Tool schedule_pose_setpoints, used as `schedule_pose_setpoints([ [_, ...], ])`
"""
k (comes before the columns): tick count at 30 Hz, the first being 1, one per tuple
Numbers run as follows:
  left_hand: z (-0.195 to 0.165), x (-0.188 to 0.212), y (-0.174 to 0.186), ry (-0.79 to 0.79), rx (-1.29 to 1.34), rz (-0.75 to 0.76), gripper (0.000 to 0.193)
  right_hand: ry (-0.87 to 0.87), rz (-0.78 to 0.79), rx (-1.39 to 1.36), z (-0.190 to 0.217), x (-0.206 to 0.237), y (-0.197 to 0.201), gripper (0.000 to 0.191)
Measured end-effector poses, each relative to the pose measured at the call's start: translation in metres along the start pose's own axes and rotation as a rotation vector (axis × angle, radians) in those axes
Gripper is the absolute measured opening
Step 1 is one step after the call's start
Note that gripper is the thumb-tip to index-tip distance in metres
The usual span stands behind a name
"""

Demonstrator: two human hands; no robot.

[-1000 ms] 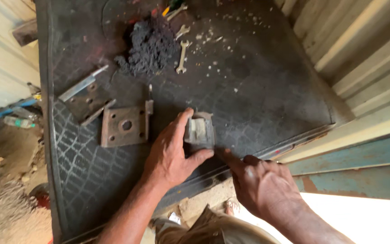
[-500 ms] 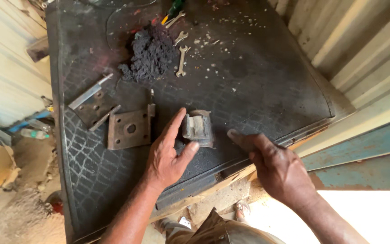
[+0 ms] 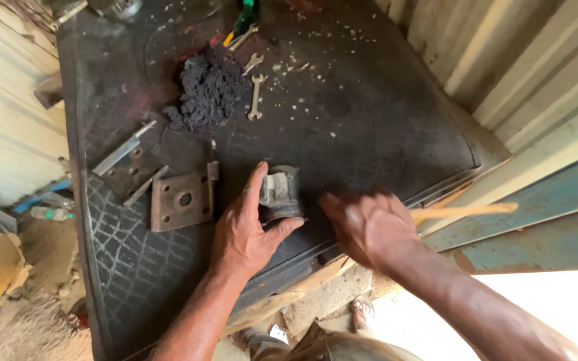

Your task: The person uses a metal file to smooth the edges of a small metal part on a workbench. They then wipe the part with a dark rag and briefly handle a square metal plate with holes.

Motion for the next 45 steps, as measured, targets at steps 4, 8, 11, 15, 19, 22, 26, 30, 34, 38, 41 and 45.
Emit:
schedule_pose_setpoints([
  [4,-0.001,-0.003,0.002,-0.013,0.037,0.004,0.102,-0.194,0.103,-0.179,-0.004,0.012,0.026,0.038],
  [8,-0.005,-0.002,0.003,-0.031,0.044,0.014,0.101,-0.625,0.493,-0.171,-0.017,0.004,0.031,0.037],
  [11,-0.004,-0.001,0.002,0.019,0.043,0.017,0.111,-0.391,0.08,-0.001,-0.011,-0.026,0.037,0.038],
  [15,-0.001,0.0,-0.001,0.032,0.017,-0.009,0.106,-0.145,-0.157,0.061,-0.004,-0.044,0.026,0.034],
  [19,0.001,0.001,0.002,0.011,-0.006,-0.064,0.085,0.007,0.017,-0.117,0.007,-0.018,0.024,0.025],
  [22,0.003,-0.001,0.002,0.031,0.04,-0.06,0.08,-0.002,0.096,-0.227,0.018,-0.004,0.034,0.02],
  [26,-0.002,0.0,0.004,-0.034,0.072,-0.038,0.085,-0.424,0.235,-0.243,0.0,-0.012,0.036,0.029],
  [30,-0.008,0.003,0.007,-0.039,0.078,0.027,0.108,-0.32,-0.014,-0.24,-0.018,-0.02,0.043,0.028],
  [34,-0.02,0.011,0.012,-0.047,0.096,0.03,0.124,-0.362,0.039,-0.31,-0.028,-0.023,0.032,0.029],
  [38,-0.024,0.018,0.004,0.12,0.074,-0.104,0.137,-0.362,0.002,-0.281,-0.029,-0.024,0.029,0.029],
  [41,-0.012,0.016,-0.01,0.453,0.03,-0.119,0.11,-0.414,0.188,-0.224,-0.034,-0.025,0.022,0.031],
  [45,-0.016,0.013,-0.008,0.213,0.092,-0.206,0.086,-0.292,0.093,-0.282,-0.039,-0.031,0.03,0.033],
])
Point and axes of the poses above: each hand's wrist, its own x-axis away from the middle knuckle, its own y-axis out of the back of the hand, z = x × y, the point moved 4 cm from there along -x, towards the middle knuckle, and after that the axes turned 5 degrees about -y, right-handed, at the moved point
